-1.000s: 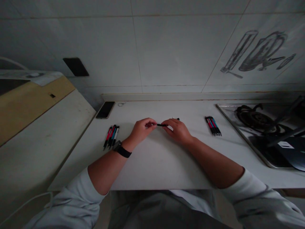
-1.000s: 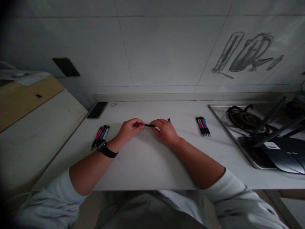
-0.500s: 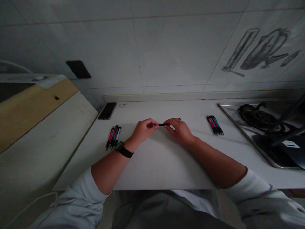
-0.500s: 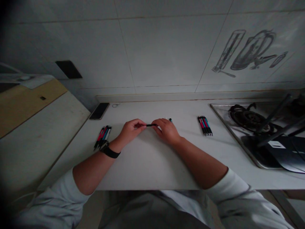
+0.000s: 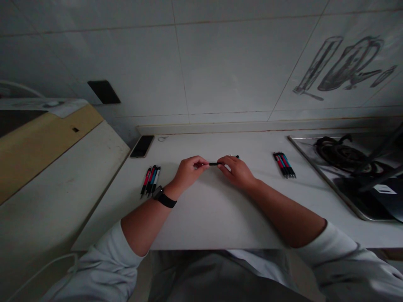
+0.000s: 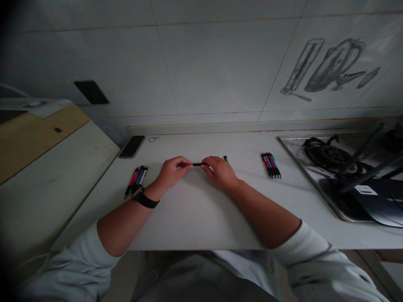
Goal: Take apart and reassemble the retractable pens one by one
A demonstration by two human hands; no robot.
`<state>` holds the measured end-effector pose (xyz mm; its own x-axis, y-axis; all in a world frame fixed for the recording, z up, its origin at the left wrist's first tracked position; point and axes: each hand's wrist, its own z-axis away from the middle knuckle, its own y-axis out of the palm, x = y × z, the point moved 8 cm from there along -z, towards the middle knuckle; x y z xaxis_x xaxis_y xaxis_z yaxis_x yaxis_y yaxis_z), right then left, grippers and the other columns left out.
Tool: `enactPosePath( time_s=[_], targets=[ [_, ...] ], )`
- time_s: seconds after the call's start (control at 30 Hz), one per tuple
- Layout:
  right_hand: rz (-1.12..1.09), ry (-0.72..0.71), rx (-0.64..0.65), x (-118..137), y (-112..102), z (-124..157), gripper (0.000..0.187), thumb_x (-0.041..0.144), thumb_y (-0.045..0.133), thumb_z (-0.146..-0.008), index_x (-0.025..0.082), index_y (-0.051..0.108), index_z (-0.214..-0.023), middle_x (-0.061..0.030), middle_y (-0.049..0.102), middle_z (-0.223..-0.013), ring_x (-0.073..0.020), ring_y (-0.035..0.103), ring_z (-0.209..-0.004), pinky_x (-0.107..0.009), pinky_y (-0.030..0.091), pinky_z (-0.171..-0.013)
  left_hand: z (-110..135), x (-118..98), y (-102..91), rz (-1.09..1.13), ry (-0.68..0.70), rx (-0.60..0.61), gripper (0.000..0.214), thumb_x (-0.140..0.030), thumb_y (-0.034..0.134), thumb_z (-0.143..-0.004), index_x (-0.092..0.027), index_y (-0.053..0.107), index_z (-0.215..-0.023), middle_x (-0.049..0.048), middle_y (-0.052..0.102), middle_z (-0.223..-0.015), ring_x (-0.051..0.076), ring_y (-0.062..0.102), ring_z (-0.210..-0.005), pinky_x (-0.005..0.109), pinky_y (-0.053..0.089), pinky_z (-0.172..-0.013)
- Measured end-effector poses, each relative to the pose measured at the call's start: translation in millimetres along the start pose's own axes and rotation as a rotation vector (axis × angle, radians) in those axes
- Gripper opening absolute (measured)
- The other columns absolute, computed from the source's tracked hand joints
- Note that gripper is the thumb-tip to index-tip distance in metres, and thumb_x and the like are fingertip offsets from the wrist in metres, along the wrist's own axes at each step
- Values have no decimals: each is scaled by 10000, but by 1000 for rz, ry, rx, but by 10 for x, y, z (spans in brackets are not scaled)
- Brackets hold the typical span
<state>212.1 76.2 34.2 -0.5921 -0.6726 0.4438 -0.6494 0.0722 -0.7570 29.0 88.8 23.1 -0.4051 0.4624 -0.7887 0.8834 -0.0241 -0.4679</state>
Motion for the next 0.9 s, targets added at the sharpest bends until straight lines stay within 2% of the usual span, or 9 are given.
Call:
enactPosePath(
  time_s=[0.1, 0.23, 0.43, 0.57, 0.67, 0.73, 0.9],
  targets=[
    [-13, 16, -7, -17, 2, 8, 240, 316, 589, -980, 206, 625, -1190, -99, 726, -1030, -236, 683, -946, -364, 522, -870, 4, -18, -5, -19, 16, 4, 83, -279, 749, -895, -212, 765, -940, 30, 783, -924, 167, 718, -838, 298, 578, -802],
    [-2, 1, -13, -10, 7, 8, 179, 215, 539, -965, 204, 626, -1121, -97, 712, -1011, -225, 672, -920, -349, 519, -846, 4, -28, -6, -50, 27, 8, 78, -273, 747, -895, -215, 767, -943, 31, 782, -915, 167, 714, -826, 299, 576, -795],
    [-24, -24, 19, 4, 13, 1, 192, 305, 507, -1031, 208, 639, -1131, -100, 706, -1032, -226, 665, -946, -357, 514, -874, -6, -30, -16, -50, 42, -4, 66, -265, 750, -892, -218, 766, -936, 24, 779, -903, 160, 710, -806, 290, 570, -776],
    [-25, -19, -4, -12, 9, 8, 221, 290, 589, -977, 197, 603, -1177, -100, 692, -1045, -228, 664, -953, -355, 516, -865, -4, -26, -10, -54, 39, 2, 70, -272, 742, -901, -216, 764, -937, 28, 780, -920, 161, 709, -823, 292, 569, -787],
    [-6, -16, 19, -11, 30, 4, 133, 267, 533, -1002, 207, 618, -1086, -93, 693, -1006, -225, 656, -934, -351, 511, -851, 0, -13, -2, -48, 31, 11, 69, -269, 738, -903, -219, 764, -942, 28, 780, -923, 162, 711, -821, 296, 572, -796],
    [-10, -13, 30, -11, 35, 0, 148, 283, 513, -1021, 210, 625, -1085, -95, 699, -1013, -226, 657, -941, -355, 510, -862, 3, -4, 1, -44, 29, 15, 74, -270, 736, -904, -219, 763, -950, 30, 780, -927, 163, 712, -823, 300, 574, -803],
    [-9, -4, 9, -32, 20, 4, 179, 291, 606, -974, 210, 612, -1133, -94, 696, -1030, -232, 659, -951, -354, 512, -861, 4, -10, -3, -51, 32, 15, 58, -251, 744, -897, -215, 764, -938, 28, 778, -912, 164, 705, -823, 297, 565, -795]
  ],
)
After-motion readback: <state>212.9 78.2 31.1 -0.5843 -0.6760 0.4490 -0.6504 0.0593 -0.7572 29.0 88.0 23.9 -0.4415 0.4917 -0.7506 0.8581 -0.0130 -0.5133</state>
